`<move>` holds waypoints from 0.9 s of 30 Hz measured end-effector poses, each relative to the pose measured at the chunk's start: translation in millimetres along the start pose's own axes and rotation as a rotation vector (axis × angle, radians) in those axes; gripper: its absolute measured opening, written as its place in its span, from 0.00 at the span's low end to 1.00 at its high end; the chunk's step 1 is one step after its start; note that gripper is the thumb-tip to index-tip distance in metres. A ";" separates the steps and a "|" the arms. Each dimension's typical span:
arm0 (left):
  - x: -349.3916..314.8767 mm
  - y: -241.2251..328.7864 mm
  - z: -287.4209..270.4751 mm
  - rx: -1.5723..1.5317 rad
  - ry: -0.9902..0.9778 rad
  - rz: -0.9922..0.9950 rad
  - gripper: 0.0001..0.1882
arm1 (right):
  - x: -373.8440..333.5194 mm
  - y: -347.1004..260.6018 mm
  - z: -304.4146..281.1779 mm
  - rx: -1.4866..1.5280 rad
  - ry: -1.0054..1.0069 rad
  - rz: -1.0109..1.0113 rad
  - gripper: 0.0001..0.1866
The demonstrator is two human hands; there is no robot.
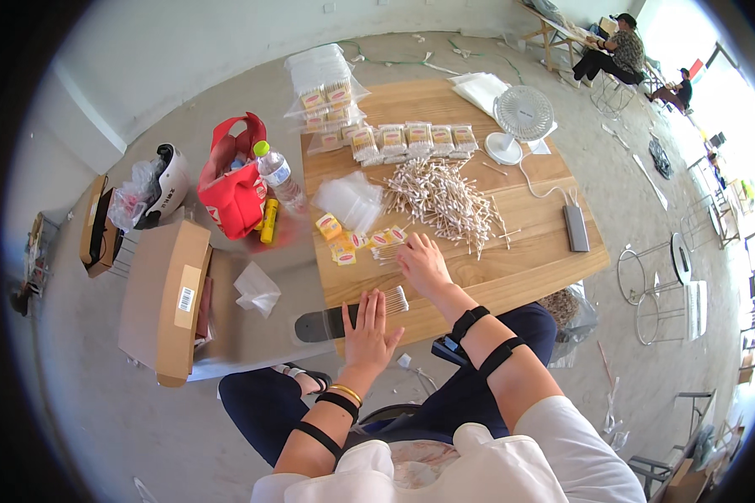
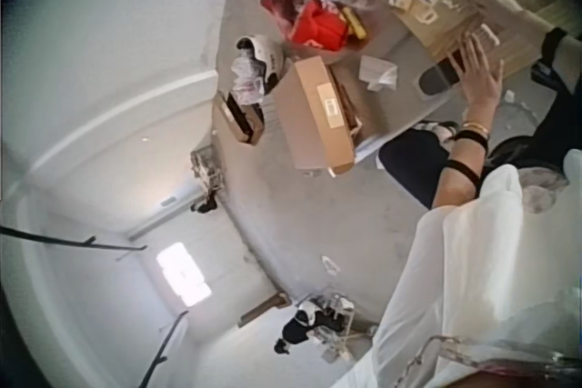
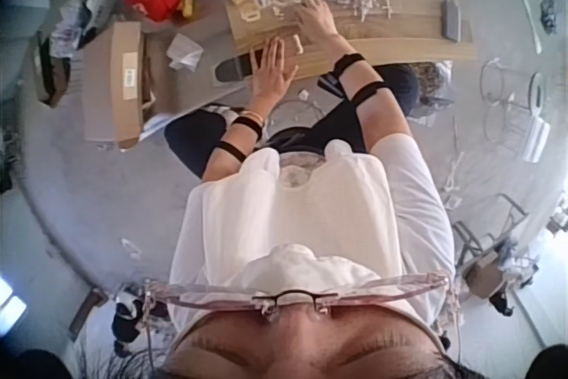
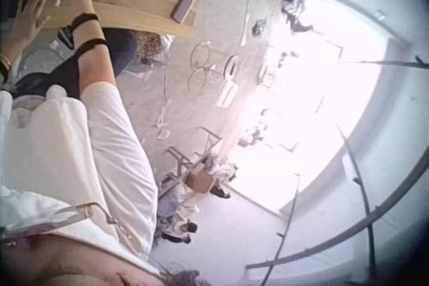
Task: The person gathers cotton swabs from a pile, aligns them into a row on the table, and places the row into a small plastic bag. After sealing the bag, the person sets it aside and begins the process again.
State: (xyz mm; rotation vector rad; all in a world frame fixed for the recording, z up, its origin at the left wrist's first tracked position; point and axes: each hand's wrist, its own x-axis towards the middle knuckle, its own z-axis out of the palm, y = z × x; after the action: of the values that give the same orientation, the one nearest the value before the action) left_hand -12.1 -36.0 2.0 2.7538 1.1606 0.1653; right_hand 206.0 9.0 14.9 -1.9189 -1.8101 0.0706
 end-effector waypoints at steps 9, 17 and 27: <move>-0.9 -1.3 -0.8 0.018 -0.028 -0.015 0.46 | -33.2 -29.7 -3.9 0.177 -0.114 -0.075 0.05; 0.7 0.1 -3.2 -0.006 -0.052 -0.021 0.46 | -40.1 -17.2 -18.3 0.076 -0.011 -0.052 0.16; -7.8 -10.2 -0.5 -0.050 0.023 0.045 0.45 | -94.5 -46.7 -31.0 -0.010 -0.305 -0.114 0.47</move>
State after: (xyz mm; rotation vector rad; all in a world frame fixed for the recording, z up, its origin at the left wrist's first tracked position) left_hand -24.8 -34.5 0.3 2.7420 1.0854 0.2281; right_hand 163.2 -90.8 32.2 -1.8892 -2.1155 0.3313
